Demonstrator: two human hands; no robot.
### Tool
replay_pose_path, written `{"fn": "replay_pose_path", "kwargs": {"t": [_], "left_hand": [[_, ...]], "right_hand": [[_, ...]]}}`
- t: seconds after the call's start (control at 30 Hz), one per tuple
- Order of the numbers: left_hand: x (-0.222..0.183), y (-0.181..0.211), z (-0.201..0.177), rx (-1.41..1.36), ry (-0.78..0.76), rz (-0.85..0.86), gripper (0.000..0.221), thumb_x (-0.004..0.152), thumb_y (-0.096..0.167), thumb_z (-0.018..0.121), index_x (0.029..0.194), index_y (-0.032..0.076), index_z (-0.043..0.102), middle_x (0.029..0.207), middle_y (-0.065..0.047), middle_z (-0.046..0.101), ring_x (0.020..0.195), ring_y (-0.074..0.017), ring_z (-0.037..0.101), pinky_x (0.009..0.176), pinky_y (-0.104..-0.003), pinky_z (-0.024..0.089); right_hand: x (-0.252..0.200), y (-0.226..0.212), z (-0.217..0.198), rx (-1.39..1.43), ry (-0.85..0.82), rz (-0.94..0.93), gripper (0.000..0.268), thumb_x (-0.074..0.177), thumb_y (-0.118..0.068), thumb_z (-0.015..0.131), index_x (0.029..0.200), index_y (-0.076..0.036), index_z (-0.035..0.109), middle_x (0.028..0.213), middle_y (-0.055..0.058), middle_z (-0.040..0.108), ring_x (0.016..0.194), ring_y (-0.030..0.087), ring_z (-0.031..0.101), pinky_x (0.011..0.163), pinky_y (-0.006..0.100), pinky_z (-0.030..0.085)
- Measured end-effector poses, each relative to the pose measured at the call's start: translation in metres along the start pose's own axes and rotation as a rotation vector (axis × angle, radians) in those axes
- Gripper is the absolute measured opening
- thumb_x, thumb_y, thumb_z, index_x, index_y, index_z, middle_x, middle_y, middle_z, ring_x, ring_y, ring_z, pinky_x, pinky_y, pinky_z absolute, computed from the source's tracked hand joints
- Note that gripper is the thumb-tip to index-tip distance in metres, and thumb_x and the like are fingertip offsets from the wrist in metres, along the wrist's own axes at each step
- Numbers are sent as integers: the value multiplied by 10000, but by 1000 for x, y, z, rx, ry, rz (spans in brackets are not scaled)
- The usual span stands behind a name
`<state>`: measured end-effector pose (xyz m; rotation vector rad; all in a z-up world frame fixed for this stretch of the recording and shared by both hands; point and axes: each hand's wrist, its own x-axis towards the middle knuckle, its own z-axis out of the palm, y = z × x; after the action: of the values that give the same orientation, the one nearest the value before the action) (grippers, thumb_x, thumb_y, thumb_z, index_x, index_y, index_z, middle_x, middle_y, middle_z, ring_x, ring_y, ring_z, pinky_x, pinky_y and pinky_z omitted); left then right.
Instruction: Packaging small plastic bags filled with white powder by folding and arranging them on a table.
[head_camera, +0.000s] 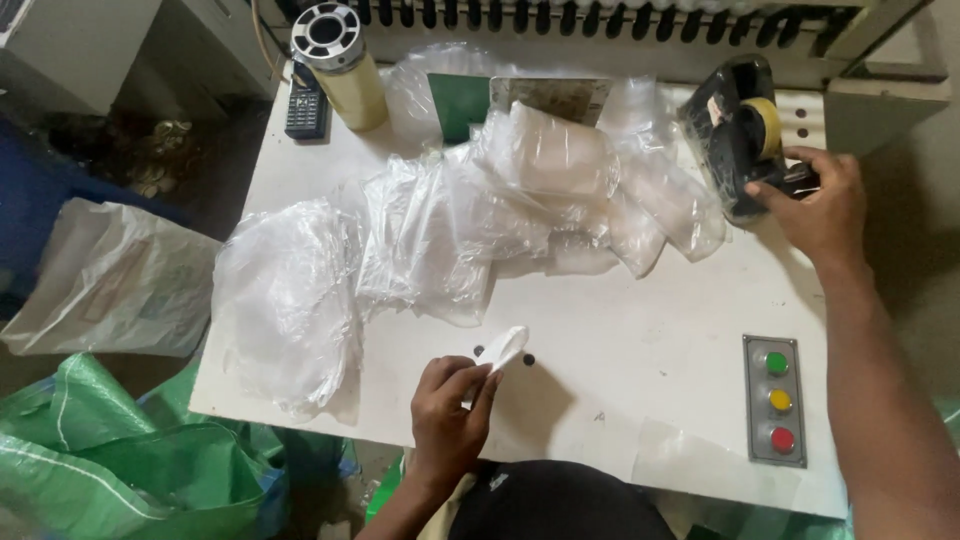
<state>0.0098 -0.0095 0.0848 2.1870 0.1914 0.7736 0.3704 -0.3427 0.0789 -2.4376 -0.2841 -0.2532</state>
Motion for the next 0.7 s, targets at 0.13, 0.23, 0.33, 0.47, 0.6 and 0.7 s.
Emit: {"fn": "replay_pose_path", "kwargs": {"t": [0.13, 0.23, 0.33, 0.47, 0.6, 0.7], "left_hand": [[-11, 0, 13, -17, -5, 41, 108, 920, 112, 746, 911, 5, 736, 828, -101, 653, 787, -249, 619, 688, -348, 531], [-18, -2, 24, 0, 16, 67, 92, 929, 111, 734, 921, 19, 731, 832, -93, 651, 824, -270, 626, 743, -367, 548], [-16, 4, 30, -14, 42, 85, 80, 928, 87, 732, 902, 13, 714, 824, -97, 645, 755, -265, 601, 793, -387, 556], [-16, 8, 35, 0, 53, 82, 102, 936, 99, 729, 920, -2, 726, 833, -117, 658, 741, -265, 602, 712, -367, 544], [-10, 6, 44, 45, 106, 142, 85, 943, 81, 721, 943, -4, 719, 839, -125, 653, 720, -272, 598, 688, -374, 537], [-15, 6, 54, 81, 85, 180, 75, 943, 50, 721, 961, -22, 712, 841, -151, 655, 715, -272, 602, 642, -369, 537]], "right_hand": [[6, -23, -12, -79, -175, 175, 523, 919, -271, 848, 1330, -38, 626, 1408, 260, 451, 1264, 439, 472, 972, 635, 448], [16, -78, -40, 33, -341, 493, 568, 986, -572, 688, 1244, -69, 641, 1403, 248, 577, 1297, 442, 504, 1047, 706, 338], [36, -28, -27, 116, -144, 310, 295, 1132, -422, 692, 994, -168, 755, 1118, -16, 740, 1087, 175, 629, 808, 426, 472], [-2, -59, -46, -44, -87, 305, 250, 1105, -354, 740, 1149, -108, 739, 1101, 63, 706, 950, 243, 621, 743, 447, 470], [-19, -4, -12, -179, -152, 295, 249, 1109, -254, 695, 1155, -20, 768, 993, 186, 751, 818, 332, 668, 627, 484, 482], [-50, 11, 15, -53, -201, 428, 203, 1041, -216, 735, 1132, -39, 775, 961, 154, 755, 800, 291, 673, 666, 442, 491]]}}
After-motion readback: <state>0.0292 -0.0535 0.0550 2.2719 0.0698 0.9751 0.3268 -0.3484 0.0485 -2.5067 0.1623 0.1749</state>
